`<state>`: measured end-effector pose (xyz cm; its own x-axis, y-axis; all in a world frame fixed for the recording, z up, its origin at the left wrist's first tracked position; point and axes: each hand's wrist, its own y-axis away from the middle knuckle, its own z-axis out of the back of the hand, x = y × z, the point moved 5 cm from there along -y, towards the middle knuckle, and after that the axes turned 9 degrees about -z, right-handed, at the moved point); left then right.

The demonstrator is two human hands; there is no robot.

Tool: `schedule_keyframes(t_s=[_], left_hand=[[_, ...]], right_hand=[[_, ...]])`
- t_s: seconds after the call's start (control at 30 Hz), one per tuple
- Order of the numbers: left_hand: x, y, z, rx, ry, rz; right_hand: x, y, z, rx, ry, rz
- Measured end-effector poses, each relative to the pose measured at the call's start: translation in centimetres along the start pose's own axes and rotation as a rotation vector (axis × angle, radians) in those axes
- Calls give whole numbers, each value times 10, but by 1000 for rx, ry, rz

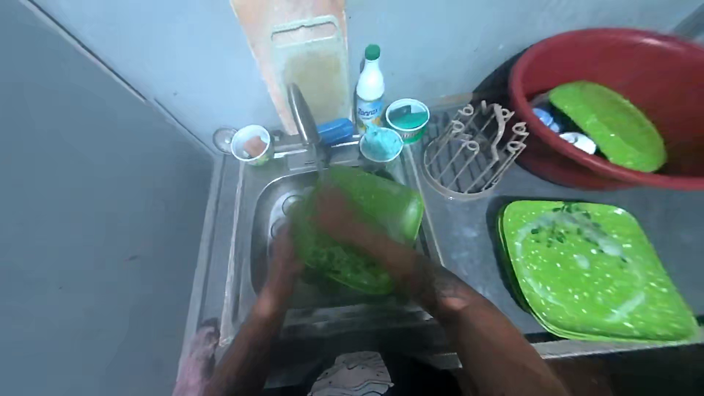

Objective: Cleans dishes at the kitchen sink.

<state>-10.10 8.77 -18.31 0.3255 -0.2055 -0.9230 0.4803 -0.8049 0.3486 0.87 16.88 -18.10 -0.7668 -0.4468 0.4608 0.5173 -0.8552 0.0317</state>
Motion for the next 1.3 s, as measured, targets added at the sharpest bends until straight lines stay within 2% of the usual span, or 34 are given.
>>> schedule_keyframes(t_s=[0.07,0.1,0.13,0.23,0.3,0.33,0.4,0.43,0.47,0.5,0.53,0.6,0.63,0.7,0.77,0.83,0.9,0.97,1.03,1.07,1.13,1.2,1.27,1.3], left_hand=[[3,-3,-5,13,8,-24],[3,-2,-6,34,15,-22],[3,1,-5,43,7,-14],[4,4,0,30,-35,-16],[5,2,-1,37,-9,-33],[7,-1,-3,40,16,-44],[8,-5,-5,27,46,-67],[7,-6,-4,10,51,-67],[5,-6,-1,-22,45,-60],[3,-4,2,-48,24,-61],[2,-1,6,-71,12,-66],[2,1,11,-78,12,-83],[3,1,13,-72,11,-83],[3,1,12,-72,-6,-85],[0,2,12,-111,-41,-108],[-3,0,14,-121,-23,-138],[-5,0,20,-70,4,-159],[-5,1,21,-46,32,-158],[-5,3,19,-88,31,-144],[-4,2,17,-99,34,-142],[-4,-1,17,-105,46,-161],[-6,-6,22,-54,75,-200],[-10,-6,30,-62,70,-195],[-12,-7,33,-70,62,-194]], right_hand=[[23,6,-7,60,-13,149],[20,4,-7,34,-29,189],[8,-3,-1,-2,-57,154],[-33,-25,31,-152,-52,-162],[-23,-20,32,-143,-74,-246],[-5,-8,25,-102,-109,-189],[33,19,-2,-68,-183,112],[44,28,-8,-28,-197,233],[45,31,-9,7,-190,280],[36,28,-7,-8,-163,280],[17,19,-7,-103,-121,253],[-22,1,-2,-316,-48,90],[-28,-3,5,-326,-46,-2],[-9,6,9,-204,-83,-58],[23,26,-4,-72,-119,87],[34,35,-7,24,-150,212],[14,26,7,11,-176,157],[-17,6,22,-92,-160,-44],[-22,-1,21,-129,-132,-149],[-11,7,18,-85,-144,-131],[22,33,5,9,-155,41],[31,47,-1,77,-197,187],[8,42,7,78,-224,116],[-11,31,11,-11,-220,52]])
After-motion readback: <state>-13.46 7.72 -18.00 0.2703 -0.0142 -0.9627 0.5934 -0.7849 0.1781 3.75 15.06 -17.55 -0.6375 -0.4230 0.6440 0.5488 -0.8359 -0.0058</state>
